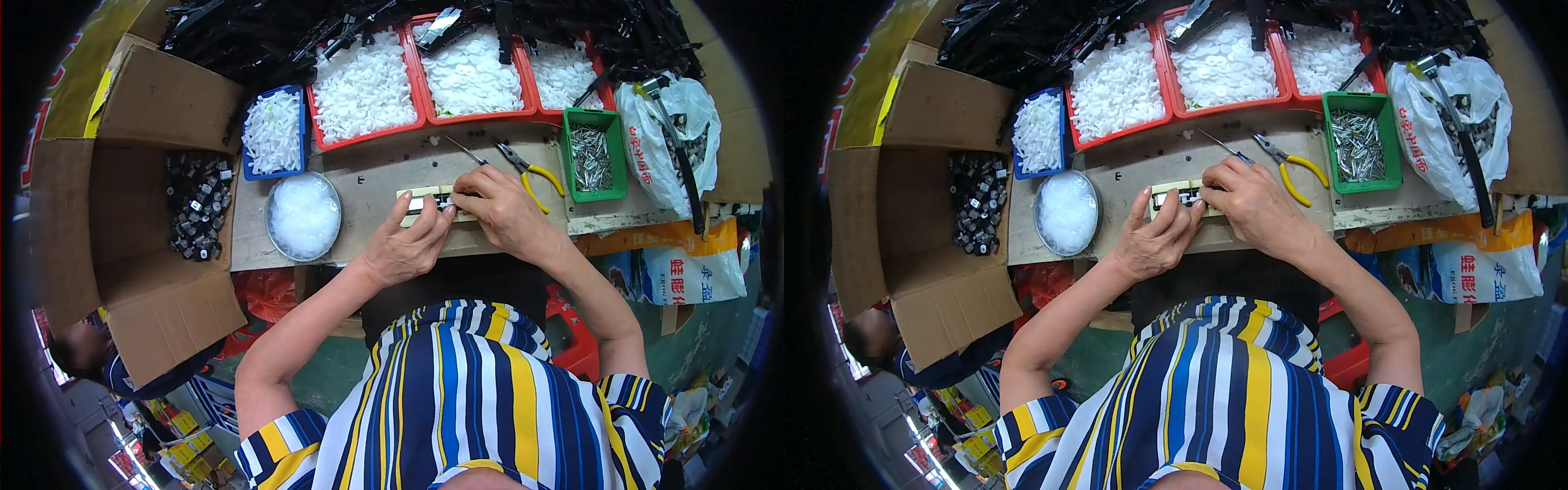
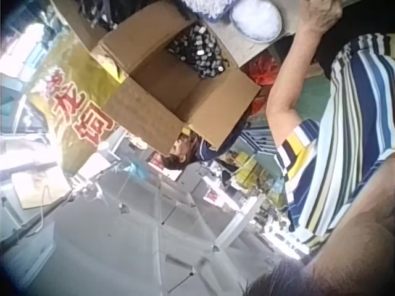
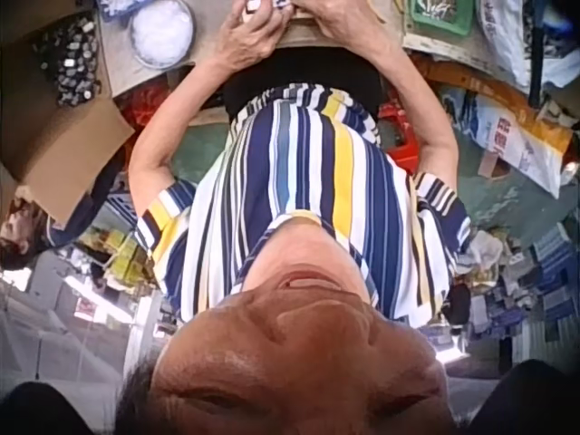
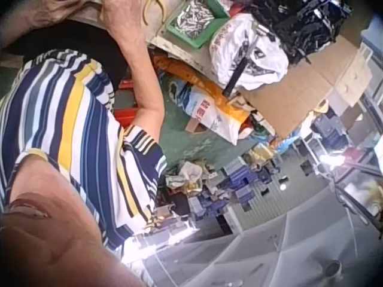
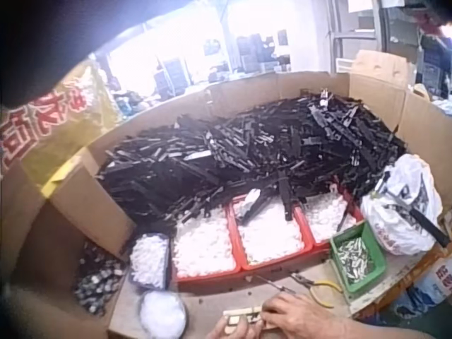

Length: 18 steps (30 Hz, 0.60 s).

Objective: The person assembles small lock mechanisms at a workbench. They repeatedly pick up black lock bodies and white plastic components, insert pins, and use pliers and a screwdriver to secure parts. Finished assemblies are placed into a white bag on the right side of the table.

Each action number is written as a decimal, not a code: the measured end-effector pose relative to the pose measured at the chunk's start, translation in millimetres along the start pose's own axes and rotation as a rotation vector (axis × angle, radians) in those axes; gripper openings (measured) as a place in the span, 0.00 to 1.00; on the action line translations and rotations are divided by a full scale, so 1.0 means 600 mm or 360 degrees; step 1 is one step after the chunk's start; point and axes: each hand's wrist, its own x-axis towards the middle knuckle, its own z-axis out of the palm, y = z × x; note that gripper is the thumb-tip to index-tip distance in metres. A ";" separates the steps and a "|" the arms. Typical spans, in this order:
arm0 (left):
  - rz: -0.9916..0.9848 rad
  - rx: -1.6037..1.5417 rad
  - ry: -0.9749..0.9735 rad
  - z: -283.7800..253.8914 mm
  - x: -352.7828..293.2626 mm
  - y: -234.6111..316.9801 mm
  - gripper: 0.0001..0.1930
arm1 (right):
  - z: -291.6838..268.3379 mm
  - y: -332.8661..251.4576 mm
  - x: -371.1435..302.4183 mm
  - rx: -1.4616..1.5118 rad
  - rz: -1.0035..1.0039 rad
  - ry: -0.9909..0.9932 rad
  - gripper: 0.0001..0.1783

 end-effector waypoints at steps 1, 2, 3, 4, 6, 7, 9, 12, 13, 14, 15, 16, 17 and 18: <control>-0.0012 -0.0004 0.0001 0.002 0.000 0.002 0.23 | 0.000 -0.001 0.001 -0.0018 -0.0009 0.0006 0.16; -0.0024 0.0001 0.0001 0.001 0.000 0.004 0.22 | 0.001 -0.004 0.001 -0.0036 -0.0018 0.0013 0.16; -0.0039 0.0004 0.0004 0.002 0.001 0.006 0.22 | 0.001 -0.005 0.002 -0.0056 -0.0025 0.0016 0.16; -0.0053 0.0006 0.0007 0.002 0.000 0.008 0.22 | 0.001 -0.006 0.002 -0.0061 -0.0036 0.0014 0.16; -0.0075 -0.0021 0.0032 0.006 0.000 0.010 0.21 | 0.000 -0.006 0.003 -0.0077 -0.0056 0.0011 0.16; -0.0085 -0.0036 0.0049 0.008 0.000 0.011 0.21 | -0.004 -0.005 0.003 -0.0076 -0.0046 0.0039 0.16; -0.0147 -0.0123 0.0078 0.013 0.002 0.013 0.20 | -0.019 0.000 0.000 -0.0091 -0.0013 0.0099 0.16; -0.0205 -0.0196 0.0092 0.015 -0.001 0.015 0.20 | -0.076 0.005 -0.018 -0.0281 0.0098 0.0296 0.18; -0.0224 -0.0214 0.0110 0.015 -0.001 0.018 0.21 | -0.108 0.010 -0.024 -0.0336 0.0114 0.0406 0.18; -0.0257 -0.0233 0.0135 0.016 -0.001 0.021 0.21 | -0.140 0.018 -0.037 -0.0403 0.0200 0.0506 0.17; -0.0284 -0.0255 0.0161 0.018 -0.003 0.022 0.21 | -0.171 0.027 -0.054 -0.0475 0.0286 0.0612 0.16; -0.0314 -0.0269 0.0171 0.017 -0.005 0.023 0.21 | -0.200 0.035 -0.071 -0.0595 0.0397 0.0734 0.15; -0.0320 -0.0288 0.0182 0.017 -0.002 0.024 0.22 | -0.231 0.042 -0.094 -0.0507 0.0629 0.0845 0.13; -0.0322 -0.0300 0.0188 0.015 0.002 0.024 0.22 | -0.262 0.059 -0.125 -0.0816 0.0635 0.0874 0.12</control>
